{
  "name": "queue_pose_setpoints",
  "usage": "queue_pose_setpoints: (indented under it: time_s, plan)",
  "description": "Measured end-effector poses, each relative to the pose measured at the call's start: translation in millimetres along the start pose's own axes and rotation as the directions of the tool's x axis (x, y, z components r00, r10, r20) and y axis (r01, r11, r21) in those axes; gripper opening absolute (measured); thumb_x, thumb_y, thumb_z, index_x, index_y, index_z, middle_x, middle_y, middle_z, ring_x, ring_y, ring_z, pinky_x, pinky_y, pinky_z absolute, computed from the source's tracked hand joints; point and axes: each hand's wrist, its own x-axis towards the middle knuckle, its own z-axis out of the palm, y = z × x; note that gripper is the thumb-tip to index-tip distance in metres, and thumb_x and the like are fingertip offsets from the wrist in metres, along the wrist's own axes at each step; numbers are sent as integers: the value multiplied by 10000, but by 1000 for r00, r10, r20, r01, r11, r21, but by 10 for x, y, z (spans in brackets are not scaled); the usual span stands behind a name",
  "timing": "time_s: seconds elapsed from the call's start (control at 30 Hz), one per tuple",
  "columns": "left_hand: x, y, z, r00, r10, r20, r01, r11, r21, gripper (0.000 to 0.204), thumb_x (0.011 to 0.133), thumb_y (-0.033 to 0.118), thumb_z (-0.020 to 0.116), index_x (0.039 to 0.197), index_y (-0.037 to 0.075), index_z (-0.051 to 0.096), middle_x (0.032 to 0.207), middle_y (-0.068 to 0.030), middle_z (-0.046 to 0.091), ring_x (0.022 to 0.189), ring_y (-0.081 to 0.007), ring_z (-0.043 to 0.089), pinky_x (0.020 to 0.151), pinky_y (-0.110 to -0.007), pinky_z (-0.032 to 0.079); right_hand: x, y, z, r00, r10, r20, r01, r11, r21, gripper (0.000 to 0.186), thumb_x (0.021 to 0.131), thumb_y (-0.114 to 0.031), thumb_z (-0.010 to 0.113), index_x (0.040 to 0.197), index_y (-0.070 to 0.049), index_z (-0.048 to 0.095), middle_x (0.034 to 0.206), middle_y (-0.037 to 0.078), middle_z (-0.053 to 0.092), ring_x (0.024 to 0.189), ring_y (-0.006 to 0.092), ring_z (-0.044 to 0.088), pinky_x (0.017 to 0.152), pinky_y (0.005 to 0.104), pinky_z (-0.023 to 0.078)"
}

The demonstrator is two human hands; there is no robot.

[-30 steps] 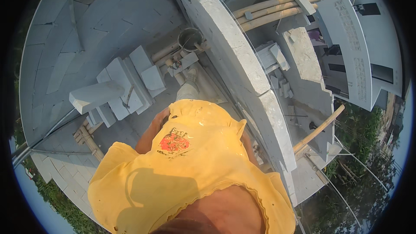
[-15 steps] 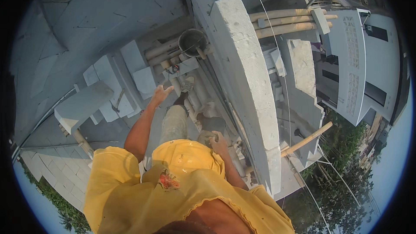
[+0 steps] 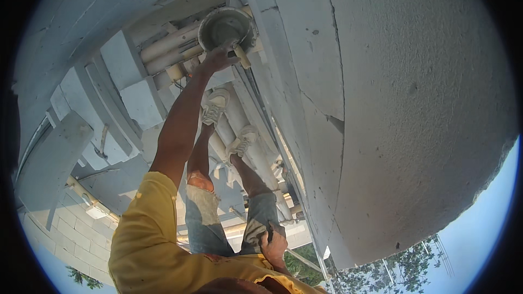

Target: The person is trimming and applying mortar to lightweight concrete blocks to build a wall on a construction site.

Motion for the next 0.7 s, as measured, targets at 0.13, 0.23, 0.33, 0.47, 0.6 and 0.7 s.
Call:
queue_pose_setpoints:
  time_s: [0.13, 0.23, 0.33, 0.47, 0.6, 0.7]
  plan:
    - [65, -131, -225, 958, -62, 279, 34, 994, 105, 684, 784, 380, 712, 1346, 63, 484, 1241, -188, 594, 1097, -293, 596, 988, -369, 431, 26, -69, -41, 998, 35, 49, -33, 999, -27, 364, 822, -234, 603, 1148, -72, 626, 920, 218, 644, 825, 412, 618, 708, 487, 491]
    - [4, -20, -641, 902, -46, 429, 135, 975, -179, 627, 816, 400, 691, 1328, 83, 515, 1234, -132, 610, 1030, -236, 611, 939, -338, 441, 131, -180, -75, 995, -74, -59, 76, 997, 33, 338, 819, -245, 612, 1108, -73, 644, 843, 221, 653, 766, 428, 621, 680, 498, 492]
    - [-168, 833, -874, 932, -2, 362, 248, 733, -633, 696, 813, 482, 679, 1382, 145, 461, 1287, -103, 579, 1151, -254, 555, 1003, -402, 398, 114, -100, -108, 1000, 3, 22, -2, 998, -70, 381, 823, -272, 593, 1184, -152, 627, 854, 243, 654, 780, 430, 629, 725, 490, 503]
    - [-293, 821, -948, 990, -113, 88, 107, 992, 70, 920, 722, 505, 732, 1483, 283, 265, 1476, -154, 344, 1393, -391, 264, 1075, -632, 255, 349, -373, -158, 993, -4, 120, -4, 998, 60, 385, 866, -280, 565, 1227, -148, 583, 889, 239, 659, 840, 425, 630, 763, 494, 490]
    - [-69, 512, -707, 987, -122, -108, 149, 944, 295, 982, 721, 477, 732, 1508, 289, 175, 1540, -116, 213, 1379, -444, 238, 1017, -684, 301, 418, -343, 211, 990, -141, -7, 141, 990, 23, 399, 827, -212, 605, 1206, -93, 580, 990, 163, 642, 900, 370, 617, 810, 457, 487]
    - [41, 259, -423, 987, -110, -116, 143, 935, 324, 983, 749, 453, 719, 1515, 279, 128, 1520, -145, 262, 1372, -446, 247, 965, -719, 323, 431, -275, 189, 975, -148, -165, 165, 982, 94, 390, 786, -156, 641, 1167, -82, 603, 925, 110, 633, 859, 331, 612, 780, 435, 495]
